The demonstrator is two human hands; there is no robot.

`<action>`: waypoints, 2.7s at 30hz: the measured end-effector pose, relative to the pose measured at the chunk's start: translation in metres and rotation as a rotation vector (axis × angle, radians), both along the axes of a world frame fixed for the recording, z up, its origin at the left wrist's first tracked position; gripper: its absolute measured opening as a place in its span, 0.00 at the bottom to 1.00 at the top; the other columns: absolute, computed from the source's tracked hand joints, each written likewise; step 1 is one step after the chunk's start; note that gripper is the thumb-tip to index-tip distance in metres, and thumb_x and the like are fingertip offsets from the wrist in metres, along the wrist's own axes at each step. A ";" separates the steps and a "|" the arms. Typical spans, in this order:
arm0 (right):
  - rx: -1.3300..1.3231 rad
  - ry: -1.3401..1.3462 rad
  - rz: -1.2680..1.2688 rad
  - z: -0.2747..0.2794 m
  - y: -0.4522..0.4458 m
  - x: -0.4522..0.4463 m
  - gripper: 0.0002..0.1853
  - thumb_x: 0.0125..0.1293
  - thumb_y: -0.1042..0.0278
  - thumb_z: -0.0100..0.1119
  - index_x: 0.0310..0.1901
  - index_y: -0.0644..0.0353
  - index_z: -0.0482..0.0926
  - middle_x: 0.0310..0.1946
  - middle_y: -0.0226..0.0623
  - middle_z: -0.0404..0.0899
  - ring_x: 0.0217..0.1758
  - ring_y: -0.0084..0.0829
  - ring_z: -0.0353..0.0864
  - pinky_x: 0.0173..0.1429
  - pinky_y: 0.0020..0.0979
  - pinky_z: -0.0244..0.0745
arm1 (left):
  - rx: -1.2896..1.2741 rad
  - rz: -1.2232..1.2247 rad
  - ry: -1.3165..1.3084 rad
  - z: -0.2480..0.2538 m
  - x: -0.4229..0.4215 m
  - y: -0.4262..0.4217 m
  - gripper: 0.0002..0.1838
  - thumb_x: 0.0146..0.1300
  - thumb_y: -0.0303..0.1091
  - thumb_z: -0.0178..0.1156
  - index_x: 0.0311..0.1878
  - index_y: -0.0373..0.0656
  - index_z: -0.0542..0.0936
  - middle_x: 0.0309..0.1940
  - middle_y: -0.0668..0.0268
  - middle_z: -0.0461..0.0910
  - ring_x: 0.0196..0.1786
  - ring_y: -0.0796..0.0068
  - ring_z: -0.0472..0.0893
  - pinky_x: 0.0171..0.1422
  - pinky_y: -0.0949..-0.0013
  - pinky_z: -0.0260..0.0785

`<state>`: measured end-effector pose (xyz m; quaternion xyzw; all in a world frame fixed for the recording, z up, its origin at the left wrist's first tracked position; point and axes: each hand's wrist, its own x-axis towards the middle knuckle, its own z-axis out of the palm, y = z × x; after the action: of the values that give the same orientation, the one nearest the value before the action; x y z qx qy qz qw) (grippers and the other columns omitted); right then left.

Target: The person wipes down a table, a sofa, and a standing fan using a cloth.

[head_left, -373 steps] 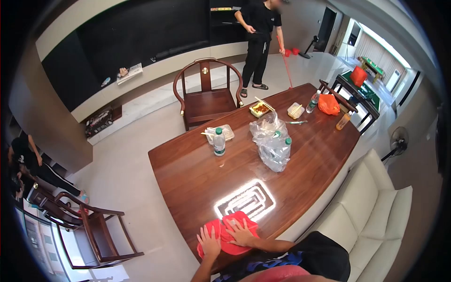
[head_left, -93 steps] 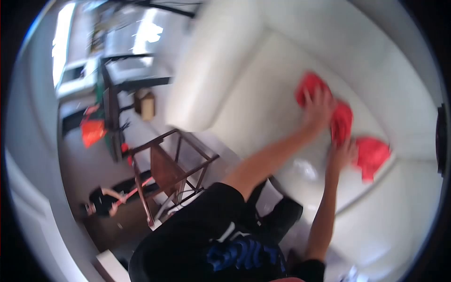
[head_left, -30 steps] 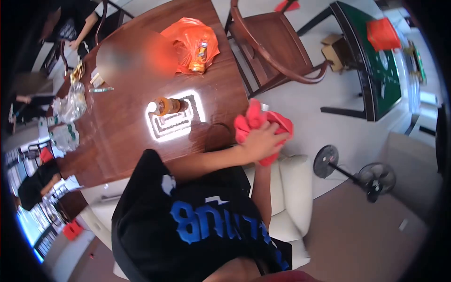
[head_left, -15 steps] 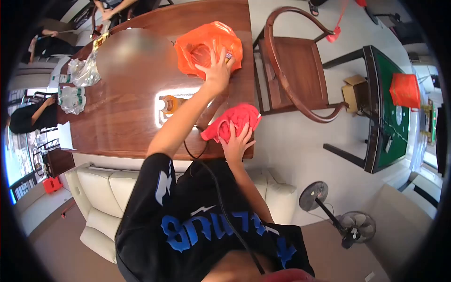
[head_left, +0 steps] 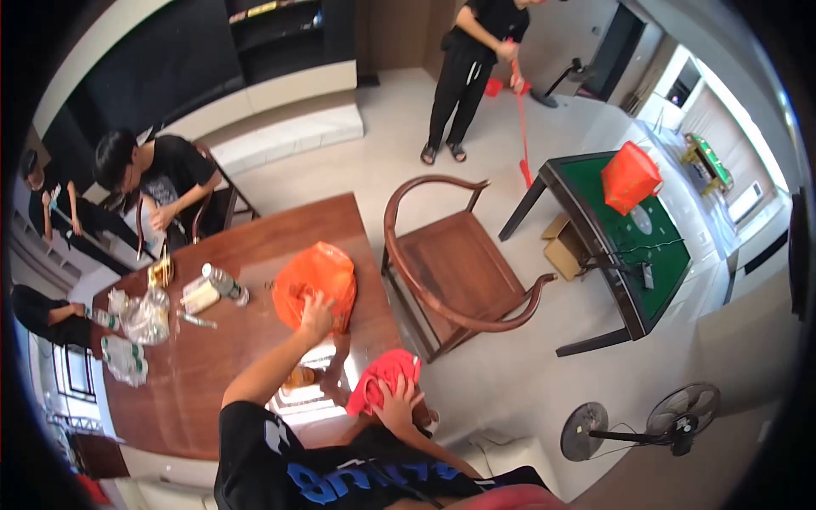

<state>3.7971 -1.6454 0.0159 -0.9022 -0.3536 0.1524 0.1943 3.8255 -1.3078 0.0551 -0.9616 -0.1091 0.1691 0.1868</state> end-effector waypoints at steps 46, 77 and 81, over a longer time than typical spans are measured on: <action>-0.136 0.111 0.110 0.005 -0.009 0.011 0.44 0.56 0.44 0.71 0.73 0.33 0.60 0.77 0.50 0.40 0.79 0.61 0.38 0.67 0.82 0.44 | -0.713 0.402 -1.360 0.114 -0.040 0.094 0.10 0.73 0.31 0.50 0.39 0.35 0.78 0.19 0.52 0.78 0.25 0.56 0.82 0.32 0.57 0.72; -0.108 0.046 0.177 -0.001 -0.014 0.019 0.44 0.57 0.47 0.71 0.74 0.37 0.61 0.78 0.52 0.42 0.78 0.61 0.44 0.71 0.73 0.50 | -1.203 0.999 -1.697 0.177 -0.248 0.052 0.13 0.74 0.38 0.54 0.49 0.39 0.82 0.34 0.72 0.80 0.31 0.81 0.79 0.29 0.78 0.69; -0.169 0.073 0.206 0.007 -0.004 0.024 0.44 0.57 0.47 0.72 0.74 0.40 0.61 0.77 0.54 0.42 0.77 0.62 0.45 0.71 0.70 0.52 | -1.181 1.106 -1.711 0.202 -0.280 0.045 0.12 0.76 0.35 0.46 0.38 0.41 0.75 0.21 0.71 0.72 0.20 0.83 0.76 0.18 0.79 0.52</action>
<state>3.8211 -1.6498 0.0225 -0.8681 -0.4230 0.2337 0.1137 3.5450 -1.2633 0.2568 -0.5212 -0.5059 -0.4489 -0.5204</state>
